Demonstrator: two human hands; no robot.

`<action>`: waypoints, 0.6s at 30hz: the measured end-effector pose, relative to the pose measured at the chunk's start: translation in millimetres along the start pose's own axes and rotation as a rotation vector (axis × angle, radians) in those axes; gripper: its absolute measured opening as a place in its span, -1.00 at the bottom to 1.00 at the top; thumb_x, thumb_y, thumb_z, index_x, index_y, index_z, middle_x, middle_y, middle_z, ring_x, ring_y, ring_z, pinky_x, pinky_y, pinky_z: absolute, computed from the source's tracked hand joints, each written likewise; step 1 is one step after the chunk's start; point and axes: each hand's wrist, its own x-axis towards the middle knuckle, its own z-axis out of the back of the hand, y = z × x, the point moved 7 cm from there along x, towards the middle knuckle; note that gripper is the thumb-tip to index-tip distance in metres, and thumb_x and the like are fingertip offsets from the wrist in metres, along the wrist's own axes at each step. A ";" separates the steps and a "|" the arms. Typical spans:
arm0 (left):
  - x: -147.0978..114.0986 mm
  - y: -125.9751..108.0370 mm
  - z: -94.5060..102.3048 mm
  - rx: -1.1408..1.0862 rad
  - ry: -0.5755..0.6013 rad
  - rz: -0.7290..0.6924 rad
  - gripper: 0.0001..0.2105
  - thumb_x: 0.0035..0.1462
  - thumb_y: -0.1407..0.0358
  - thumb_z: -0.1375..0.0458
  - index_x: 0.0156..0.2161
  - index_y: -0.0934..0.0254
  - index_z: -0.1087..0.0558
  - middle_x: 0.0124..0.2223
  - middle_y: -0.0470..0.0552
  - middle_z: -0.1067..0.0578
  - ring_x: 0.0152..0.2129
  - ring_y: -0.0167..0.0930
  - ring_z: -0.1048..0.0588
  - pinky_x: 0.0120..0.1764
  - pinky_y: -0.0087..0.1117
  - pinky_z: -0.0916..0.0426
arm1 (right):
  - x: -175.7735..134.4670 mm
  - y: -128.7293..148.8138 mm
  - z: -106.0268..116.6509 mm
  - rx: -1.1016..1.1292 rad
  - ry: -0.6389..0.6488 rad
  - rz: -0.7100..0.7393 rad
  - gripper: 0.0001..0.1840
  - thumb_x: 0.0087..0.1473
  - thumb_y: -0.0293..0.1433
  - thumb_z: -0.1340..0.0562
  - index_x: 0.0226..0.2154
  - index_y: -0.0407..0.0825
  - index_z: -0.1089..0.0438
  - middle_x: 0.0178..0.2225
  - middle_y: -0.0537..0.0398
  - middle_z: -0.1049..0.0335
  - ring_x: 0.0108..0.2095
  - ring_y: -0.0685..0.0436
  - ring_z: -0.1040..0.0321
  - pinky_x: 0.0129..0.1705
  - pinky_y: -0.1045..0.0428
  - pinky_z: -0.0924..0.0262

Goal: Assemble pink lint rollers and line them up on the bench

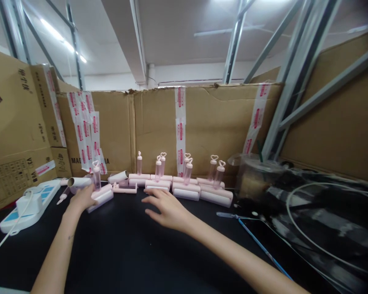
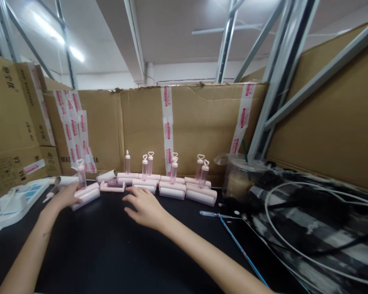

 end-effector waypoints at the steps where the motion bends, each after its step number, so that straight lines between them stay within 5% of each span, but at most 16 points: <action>1: -2.7 -3.7 0.5 -0.024 0.037 -0.047 -0.53 -0.20 0.34 -0.21 -0.08 0.30 -0.30 -0.03 0.16 -0.41 -0.11 -0.12 -0.37 -0.10 -0.22 -0.23 | 5.6 -3.2 -1.9 0.024 -0.008 -0.026 -0.70 0.08 -0.35 -0.14 -0.09 -0.02 -0.30 0.03 -0.08 -0.21 0.05 -0.19 -0.16 0.07 -0.12 -0.05; 4: -13.3 -31.1 -2.8 -0.096 0.130 -0.192 -0.45 -0.27 0.35 -0.25 -0.05 0.21 -0.30 -0.08 0.01 -0.44 -0.15 -0.24 -0.40 -0.11 -0.34 -0.26 | 13.4 -14.8 -16.2 0.132 0.027 -0.144 -0.47 0.00 -0.26 -0.21 0.03 -0.07 -0.18 0.03 -0.13 -0.19 0.02 -0.23 -0.20 0.03 -0.13 -0.10; 8: -37.4 -104.2 -15.1 -0.285 0.140 -0.477 -0.57 -0.17 0.32 -0.21 -0.09 0.17 -0.33 -0.06 0.01 -0.37 -0.06 -0.24 -0.33 -0.03 -0.29 -0.22 | 0.1 -21.0 -46.3 0.177 0.090 -0.250 -0.04 -0.21 -0.03 -0.31 0.15 -0.09 0.01 0.05 -0.18 -0.11 0.05 -0.30 -0.14 0.02 -0.13 -0.12; 11: -53.3 -148.6 -23.2 -0.439 0.044 -0.618 -0.62 -0.06 0.27 -0.15 -0.06 0.14 -0.31 -0.02 0.04 -0.27 -0.02 -0.26 -0.29 0.01 -0.24 -0.19 | -19.7 -33.8 -48.2 -0.016 0.009 -0.379 -0.34 -0.05 -0.14 -0.24 0.06 -0.05 -0.11 -0.05 -0.14 -0.18 -0.05 -0.26 -0.23 -0.08 -0.11 -0.18; 13: -55.0 -163.2 -25.9 -0.516 -0.012 -0.682 -0.48 -0.07 0.21 -0.19 0.04 0.15 -0.20 0.04 0.08 -0.20 0.02 -0.25 -0.24 0.04 -0.22 -0.17 | -33.7 -43.2 -40.8 -0.143 -0.024 -0.426 -0.58 0.04 -0.24 -0.18 -0.04 0.00 -0.19 -0.13 -0.08 -0.22 -0.14 -0.22 -0.29 -0.19 -0.06 -0.23; 16: -34.8 -161.6 -23.6 -0.433 -0.107 -0.692 -0.36 -0.11 0.04 -0.20 0.07 0.17 -0.13 0.07 0.10 -0.20 0.05 -0.23 -0.19 0.05 -0.20 -0.14 | -54.6 -57.3 -25.6 -0.282 -0.026 -0.450 -0.69 0.06 -0.25 -0.15 -0.11 0.02 -0.22 -0.19 -0.04 -0.24 -0.25 -0.18 -0.34 -0.31 -0.01 -0.23; 18: -6.4 -146.1 -21.2 -0.213 -0.188 -0.563 -0.42 -0.12 -0.07 -0.15 0.00 0.14 -0.21 0.03 0.06 -0.25 0.02 -0.22 -0.21 0.07 -0.16 -0.08 | -68.3 -68.1 -14.9 -0.370 -0.038 -0.488 -0.69 0.07 -0.25 -0.14 -0.12 0.01 -0.23 -0.21 -0.04 -0.25 -0.28 -0.19 -0.35 -0.33 -0.01 -0.22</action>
